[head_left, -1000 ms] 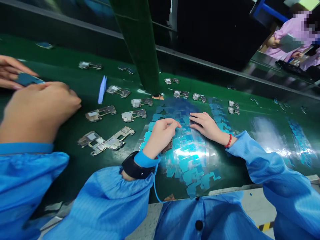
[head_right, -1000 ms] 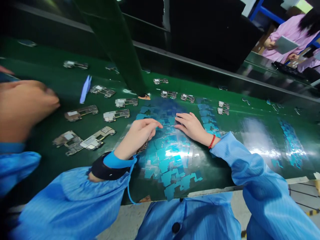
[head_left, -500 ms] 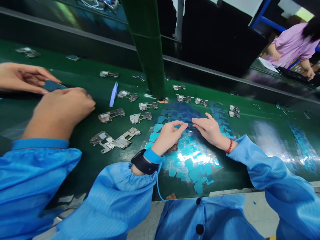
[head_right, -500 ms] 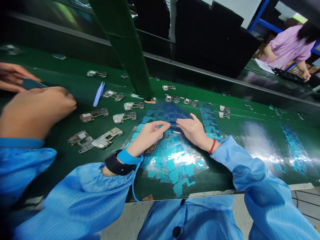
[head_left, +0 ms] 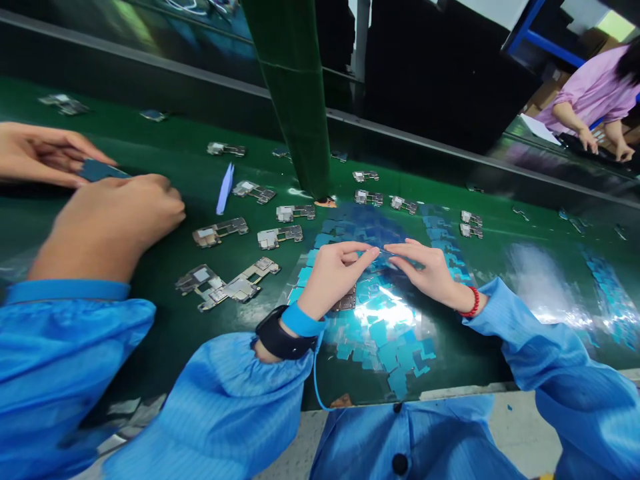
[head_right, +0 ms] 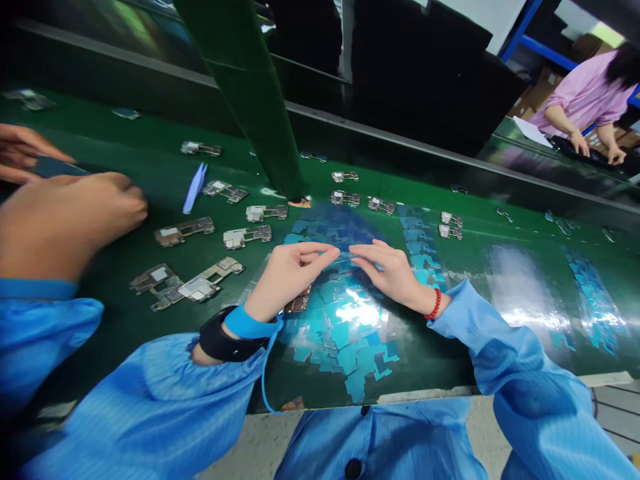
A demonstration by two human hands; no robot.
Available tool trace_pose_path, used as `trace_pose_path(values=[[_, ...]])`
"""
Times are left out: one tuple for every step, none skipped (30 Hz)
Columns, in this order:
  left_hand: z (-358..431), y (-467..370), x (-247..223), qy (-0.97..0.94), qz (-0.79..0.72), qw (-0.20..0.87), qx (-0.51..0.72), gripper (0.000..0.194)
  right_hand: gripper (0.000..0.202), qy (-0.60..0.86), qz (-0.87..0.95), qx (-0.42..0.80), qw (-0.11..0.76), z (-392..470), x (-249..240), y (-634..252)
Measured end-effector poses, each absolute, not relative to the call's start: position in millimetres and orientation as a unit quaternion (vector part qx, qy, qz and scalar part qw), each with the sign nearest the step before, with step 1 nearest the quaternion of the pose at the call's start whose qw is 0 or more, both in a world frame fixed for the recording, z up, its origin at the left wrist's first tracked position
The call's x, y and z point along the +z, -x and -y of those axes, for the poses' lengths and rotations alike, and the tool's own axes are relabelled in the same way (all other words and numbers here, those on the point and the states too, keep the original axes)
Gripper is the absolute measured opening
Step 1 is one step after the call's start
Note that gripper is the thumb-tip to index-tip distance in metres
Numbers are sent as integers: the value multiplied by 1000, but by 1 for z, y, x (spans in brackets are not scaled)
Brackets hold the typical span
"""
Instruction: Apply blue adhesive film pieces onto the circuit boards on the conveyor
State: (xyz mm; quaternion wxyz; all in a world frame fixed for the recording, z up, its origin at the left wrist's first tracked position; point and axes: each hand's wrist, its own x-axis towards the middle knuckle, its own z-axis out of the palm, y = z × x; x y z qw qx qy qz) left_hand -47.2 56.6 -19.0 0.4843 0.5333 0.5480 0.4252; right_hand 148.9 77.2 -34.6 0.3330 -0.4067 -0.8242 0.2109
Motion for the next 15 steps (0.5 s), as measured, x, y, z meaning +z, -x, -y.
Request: trace_pose_path(values=[[-57,47,-22,-525,-548,493,425,32,20,411,819,220,335,-78,-36,-148],[-57,46,-24,-518,-548,500,426,33,20,411,816,227,337,-78,-37,-148],[-56,45,-26,-514,-546,504,429,33,20,407,815,234,339,-78,-37,-146],[-55,44,-27,-513,-544,505,432,32,20,400,816,240,341,-77,-37,-145],[-54,43,-27,-516,-539,503,436,31,19,393,816,248,345,-76,-37,-143],[-53,42,-27,-525,-532,502,435,30,19,387,814,254,351,-75,-36,-141],[-52,41,-28,-537,-524,499,433,29,17,384,811,257,359,-74,-35,-139],[-51,41,-28,-549,-519,496,428,29,17,383,806,262,367,-75,-35,-137],[-51,41,-29,-560,-516,491,424,29,19,392,794,275,373,-76,-34,-137],[-52,41,-29,-569,-514,486,418,29,23,410,773,299,380,-77,-34,-136],[-52,42,-30,-576,-515,481,413,29,28,433,745,331,385,-80,-34,-137],[-53,42,-31,-580,-519,476,409,29,31,457,709,365,394,-83,-35,-139],[-53,43,-33,-581,-525,471,406,29,34,481,668,398,405,-87,-36,-142],[-54,43,-34,-579,-533,466,404,28,36,502,626,423,421,-90,-37,-146],[-54,43,-36,-574,-544,461,403,28,37,519,589,436,440,-93,-39,-151]])
